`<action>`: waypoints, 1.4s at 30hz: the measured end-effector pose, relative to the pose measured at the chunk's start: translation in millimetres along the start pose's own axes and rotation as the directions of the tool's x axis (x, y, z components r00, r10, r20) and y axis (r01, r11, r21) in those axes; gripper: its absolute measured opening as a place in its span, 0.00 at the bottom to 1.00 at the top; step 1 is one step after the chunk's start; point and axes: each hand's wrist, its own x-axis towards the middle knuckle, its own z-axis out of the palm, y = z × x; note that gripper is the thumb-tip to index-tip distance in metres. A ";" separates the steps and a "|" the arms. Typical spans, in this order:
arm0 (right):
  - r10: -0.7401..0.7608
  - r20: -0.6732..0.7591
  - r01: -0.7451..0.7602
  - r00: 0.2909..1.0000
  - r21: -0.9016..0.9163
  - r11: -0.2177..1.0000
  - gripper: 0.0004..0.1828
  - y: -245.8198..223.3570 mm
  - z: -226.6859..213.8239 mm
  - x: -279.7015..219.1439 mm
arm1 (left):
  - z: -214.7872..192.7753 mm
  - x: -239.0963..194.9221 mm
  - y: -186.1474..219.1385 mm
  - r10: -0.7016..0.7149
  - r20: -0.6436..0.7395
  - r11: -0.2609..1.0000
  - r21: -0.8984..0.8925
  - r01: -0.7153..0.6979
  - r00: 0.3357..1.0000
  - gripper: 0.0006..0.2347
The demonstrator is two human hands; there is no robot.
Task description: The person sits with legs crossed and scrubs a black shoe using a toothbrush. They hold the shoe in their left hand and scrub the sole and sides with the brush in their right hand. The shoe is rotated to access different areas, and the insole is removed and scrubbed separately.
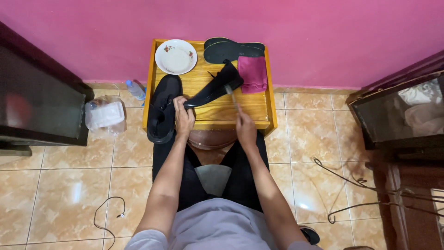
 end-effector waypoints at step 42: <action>-0.135 -0.009 0.135 0.991 0.013 0.991 0.26 -61.9 19.3 -46.1 | 1.1 -11.1 -12.1 0.009 0.007 0.999 0.038 -0.010 1.000 0.15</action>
